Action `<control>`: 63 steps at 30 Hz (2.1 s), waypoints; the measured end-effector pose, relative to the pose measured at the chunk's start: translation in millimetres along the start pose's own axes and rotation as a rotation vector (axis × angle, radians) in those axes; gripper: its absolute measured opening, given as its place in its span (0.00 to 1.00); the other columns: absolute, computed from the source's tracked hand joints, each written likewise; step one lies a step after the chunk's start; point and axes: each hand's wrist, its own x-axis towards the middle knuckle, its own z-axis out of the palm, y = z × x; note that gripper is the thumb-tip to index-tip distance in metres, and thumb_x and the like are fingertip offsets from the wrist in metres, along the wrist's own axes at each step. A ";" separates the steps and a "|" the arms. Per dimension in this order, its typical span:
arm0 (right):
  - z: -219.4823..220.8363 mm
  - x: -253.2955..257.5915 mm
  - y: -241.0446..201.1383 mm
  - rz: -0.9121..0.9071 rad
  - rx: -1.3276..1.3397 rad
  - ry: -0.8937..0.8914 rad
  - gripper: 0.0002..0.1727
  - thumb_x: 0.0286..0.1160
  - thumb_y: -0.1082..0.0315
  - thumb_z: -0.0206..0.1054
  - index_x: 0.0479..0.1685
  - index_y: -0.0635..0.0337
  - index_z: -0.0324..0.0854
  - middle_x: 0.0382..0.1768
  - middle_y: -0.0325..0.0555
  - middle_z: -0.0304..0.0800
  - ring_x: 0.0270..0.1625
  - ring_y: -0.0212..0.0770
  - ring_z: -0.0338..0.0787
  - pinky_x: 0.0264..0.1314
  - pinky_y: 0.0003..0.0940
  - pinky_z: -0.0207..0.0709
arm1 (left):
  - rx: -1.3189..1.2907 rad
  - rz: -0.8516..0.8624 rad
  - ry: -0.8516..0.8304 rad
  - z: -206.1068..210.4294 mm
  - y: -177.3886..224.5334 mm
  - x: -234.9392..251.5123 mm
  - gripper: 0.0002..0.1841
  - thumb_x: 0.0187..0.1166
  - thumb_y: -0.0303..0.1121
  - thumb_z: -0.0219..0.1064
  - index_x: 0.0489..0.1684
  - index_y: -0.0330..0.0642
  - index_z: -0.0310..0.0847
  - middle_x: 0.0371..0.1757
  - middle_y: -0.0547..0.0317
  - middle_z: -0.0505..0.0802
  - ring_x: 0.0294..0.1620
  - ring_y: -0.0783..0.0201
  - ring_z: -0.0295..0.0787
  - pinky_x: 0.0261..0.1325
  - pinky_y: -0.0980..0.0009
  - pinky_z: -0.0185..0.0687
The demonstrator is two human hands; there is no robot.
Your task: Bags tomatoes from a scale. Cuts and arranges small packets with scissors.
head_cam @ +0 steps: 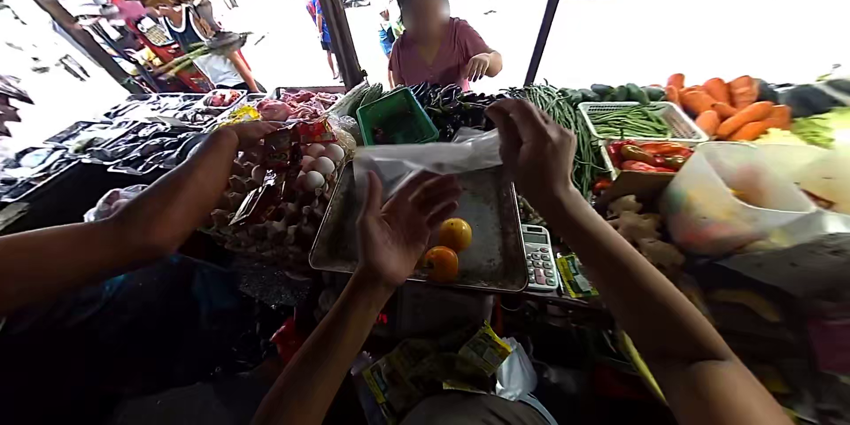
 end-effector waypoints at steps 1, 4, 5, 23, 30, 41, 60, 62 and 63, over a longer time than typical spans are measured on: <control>3.5 1.7 6.0 0.016 -0.039 0.014 0.15 0.92 0.63 0.55 0.58 0.57 0.87 0.47 0.54 0.95 0.36 0.56 0.94 0.28 0.55 0.79 | -0.066 -0.010 0.040 -2.8 3.3 0.9 0.55 0.76 0.78 0.21 0.77 0.42 0.75 0.74 0.47 0.85 0.76 0.51 0.81 0.79 0.52 0.74; 14.7 3.5 20.9 0.009 -0.074 0.016 0.15 0.92 0.63 0.55 0.58 0.58 0.87 0.47 0.55 0.95 0.36 0.58 0.94 0.28 0.55 0.78 | -0.075 -0.086 0.181 -14.7 10.0 9.8 0.59 0.73 0.80 0.17 0.78 0.40 0.74 0.73 0.45 0.85 0.74 0.51 0.83 0.76 0.52 0.77; 17.7 2.9 24.6 0.000 -0.060 0.008 0.15 0.92 0.63 0.56 0.58 0.58 0.87 0.48 0.55 0.95 0.37 0.57 0.94 0.29 0.55 0.79 | -0.065 -0.122 0.217 -18.2 12.2 13.7 0.58 0.74 0.80 0.19 0.76 0.39 0.75 0.71 0.44 0.86 0.72 0.51 0.85 0.74 0.53 0.79; 31.7 -18.7 77.7 0.123 -0.063 -0.243 0.25 0.86 0.49 0.60 0.65 0.62 0.82 0.55 0.63 0.85 0.57 0.66 0.86 0.57 0.66 0.78 | 0.459 -0.216 0.589 -67.1 -1.2 64.1 0.15 0.69 0.14 0.73 0.53 0.33 0.84 0.45 0.52 0.93 0.42 0.63 0.90 0.51 0.67 0.87; 42.1 -2.3 19.1 -0.059 0.386 -0.474 0.17 0.78 0.54 0.72 0.56 0.56 0.88 0.52 0.48 0.91 0.55 0.45 0.91 0.58 0.50 0.86 | 0.247 -0.243 0.565 -59.0 11.2 57.8 0.17 0.91 0.42 0.56 0.61 0.38 0.81 0.41 0.55 0.93 0.37 0.65 0.92 0.46 0.69 0.90; 72.5 -15.9 -5.2 -0.441 0.442 -0.779 0.08 0.69 0.73 0.70 0.38 0.51 0.94 0.42 0.40 0.94 0.51 0.44 0.91 0.59 0.53 0.80 | 0.325 -0.004 0.777 -72.0 21.6 38.9 0.10 0.74 0.20 0.72 0.51 0.36 0.85 0.42 0.57 0.93 0.36 0.67 0.90 0.46 0.71 0.89; 75.5 16.2 -72.5 0.151 0.736 -0.697 0.12 0.87 0.59 0.64 0.47 0.56 0.90 0.35 0.36 0.95 0.37 0.28 0.93 0.45 0.31 0.88 | 0.441 0.184 0.705 -20.3 36.6 3.4 0.21 0.67 0.14 0.74 0.58 0.37 0.80 0.48 0.58 0.91 0.48 0.68 0.90 0.57 0.68 0.88; 73.2 15.2 -72.5 0.123 0.709 -0.706 0.11 0.89 0.62 0.62 0.48 0.56 0.89 0.36 0.36 0.94 0.36 0.27 0.92 0.44 0.29 0.86 | 0.444 0.171 0.694 -23.4 38.2 -0.2 0.18 0.69 0.18 0.76 0.56 0.39 0.80 0.46 0.61 0.90 0.46 0.70 0.88 0.57 0.70 0.87; 70.8 14.7 -73.0 0.119 0.657 -0.699 0.11 0.89 0.63 0.61 0.47 0.57 0.88 0.35 0.37 0.93 0.35 0.28 0.90 0.44 0.31 0.85 | 0.434 0.172 0.673 -23.1 38.8 -2.0 0.18 0.71 0.19 0.75 0.57 0.39 0.80 0.46 0.61 0.89 0.47 0.70 0.88 0.58 0.69 0.86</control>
